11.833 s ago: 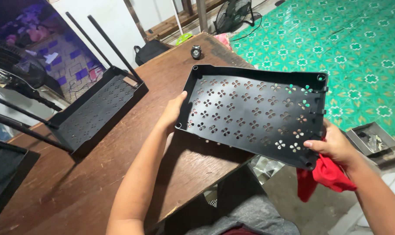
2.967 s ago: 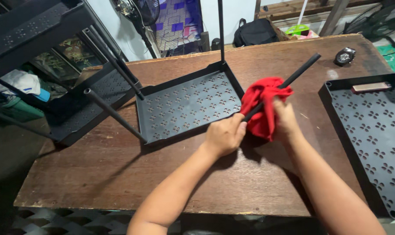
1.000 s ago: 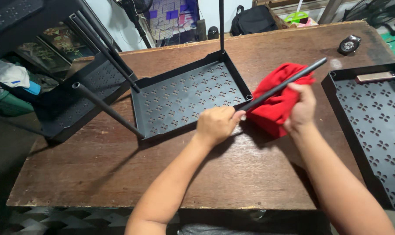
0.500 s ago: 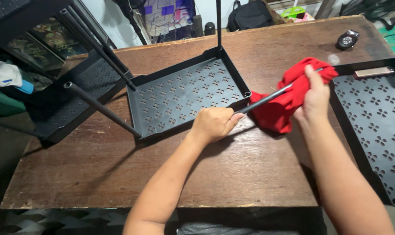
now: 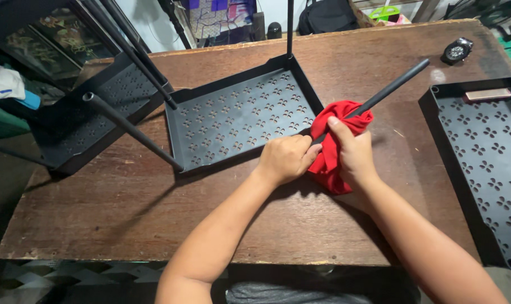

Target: The person disassembles a two-tier black plastic shelving unit by removing hooks and trays, then wipes the trays and poles with a red cloth. They reattach hooks to the tray and insert poles into the tray corners, preparing to reassemble the unit.

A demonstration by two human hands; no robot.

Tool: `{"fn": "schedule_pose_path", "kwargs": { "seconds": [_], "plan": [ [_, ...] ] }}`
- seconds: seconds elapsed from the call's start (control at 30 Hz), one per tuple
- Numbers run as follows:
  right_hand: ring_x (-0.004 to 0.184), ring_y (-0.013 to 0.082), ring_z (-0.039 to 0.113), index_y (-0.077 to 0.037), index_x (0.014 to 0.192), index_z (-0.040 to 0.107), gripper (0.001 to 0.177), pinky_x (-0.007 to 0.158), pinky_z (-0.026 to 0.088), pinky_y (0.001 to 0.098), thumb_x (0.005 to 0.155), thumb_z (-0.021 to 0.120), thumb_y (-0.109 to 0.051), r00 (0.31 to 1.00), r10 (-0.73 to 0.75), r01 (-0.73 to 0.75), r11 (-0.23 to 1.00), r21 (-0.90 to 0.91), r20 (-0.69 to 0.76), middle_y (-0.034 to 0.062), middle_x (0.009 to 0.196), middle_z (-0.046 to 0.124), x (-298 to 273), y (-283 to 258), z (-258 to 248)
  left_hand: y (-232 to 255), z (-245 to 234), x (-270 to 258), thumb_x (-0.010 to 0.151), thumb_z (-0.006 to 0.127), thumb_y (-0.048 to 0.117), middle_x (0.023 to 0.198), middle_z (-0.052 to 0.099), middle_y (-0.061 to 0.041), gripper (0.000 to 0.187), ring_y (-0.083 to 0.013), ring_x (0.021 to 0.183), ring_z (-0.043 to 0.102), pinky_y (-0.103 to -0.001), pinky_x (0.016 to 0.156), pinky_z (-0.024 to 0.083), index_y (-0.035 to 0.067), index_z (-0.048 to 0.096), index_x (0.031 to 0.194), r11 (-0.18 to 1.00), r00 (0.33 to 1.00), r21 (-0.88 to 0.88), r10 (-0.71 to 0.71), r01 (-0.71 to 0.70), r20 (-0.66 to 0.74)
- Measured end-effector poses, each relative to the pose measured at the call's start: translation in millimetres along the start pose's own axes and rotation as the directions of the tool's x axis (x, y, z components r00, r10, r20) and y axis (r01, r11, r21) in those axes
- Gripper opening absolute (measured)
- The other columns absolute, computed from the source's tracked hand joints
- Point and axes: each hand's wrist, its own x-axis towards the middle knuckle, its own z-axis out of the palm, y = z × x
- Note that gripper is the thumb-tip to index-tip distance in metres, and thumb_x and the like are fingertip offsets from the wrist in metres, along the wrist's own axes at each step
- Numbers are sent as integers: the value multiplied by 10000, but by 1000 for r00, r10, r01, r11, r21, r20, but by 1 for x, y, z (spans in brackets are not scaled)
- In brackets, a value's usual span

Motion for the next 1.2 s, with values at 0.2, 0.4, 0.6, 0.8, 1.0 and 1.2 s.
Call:
{"fn": "schedule_pose_path", "kwargs": {
  "seconds": [0.2, 0.4, 0.6, 0.8, 1.0, 1.2],
  "plan": [
    [828, 104, 677, -22, 1047, 652, 124, 757, 562, 271, 995, 680, -131, 999, -42, 42, 999, -28, -5, 35, 952, 701, 4, -12, 1, 1, -5, 2, 1000, 651, 358, 689, 615, -109, 370, -313, 626, 642, -442, 556, 495, 87, 567, 764, 999, 999, 30, 25, -26, 30],
    [780, 122, 689, -24, 1024, 658, 127, 724, 577, 289, 1011, 660, -151, 996, -68, 67, 997, -25, -60, 44, 914, 706, 16, -13, -12, 4, -2, 3, 1023, 621, 345, 699, 618, -112, 360, -325, 629, 640, -449, 562, 502, 77, 567, 789, 1000, 997, -14, 11, -9, 81],
    [809, 125, 695, -39, 1027, 654, 119, 748, 584, 299, 1019, 668, -157, 990, -90, 96, 994, 45, -109, 39, 937, 705, 27, -8, -23, 2, -2, 1, 1018, 623, 343, 691, 621, -114, 362, -332, 622, 641, -455, 557, 504, 75, 567, 781, 1000, 995, -22, 11, -9, 94],
    [805, 123, 689, -36, 1035, 656, 135, 736, 574, 292, 1018, 674, -168, 987, -89, 95, 995, 39, -133, 36, 934, 702, 26, 3, -21, -2, -7, 0, 1016, 616, 346, 699, 630, -116, 359, -335, 633, 648, -459, 558, 504, 81, 570, 778, 1000, 994, -14, -14, 16, 113],
    [801, 122, 688, -35, 1040, 661, 142, 737, 574, 284, 1007, 666, -173, 993, -103, 103, 995, 2, -58, 42, 930, 707, 15, 4, -13, 0, -5, 0, 1025, 609, 354, 721, 635, -119, 364, -338, 651, 653, -456, 579, 515, 80, 566, 789, 999, 996, -49, -9, 13, 87],
    [810, 117, 689, -29, 1048, 668, 154, 752, 574, 276, 999, 660, -176, 994, -96, 96, 995, 0, -45, 42, 933, 715, 13, 5, -10, -3, -4, -1, 1018, 614, 358, 722, 643, -123, 362, -337, 651, 657, -456, 568, 514, 80, 574, 789, 999, 995, -47, -21, 26, 100]
  ]
}}
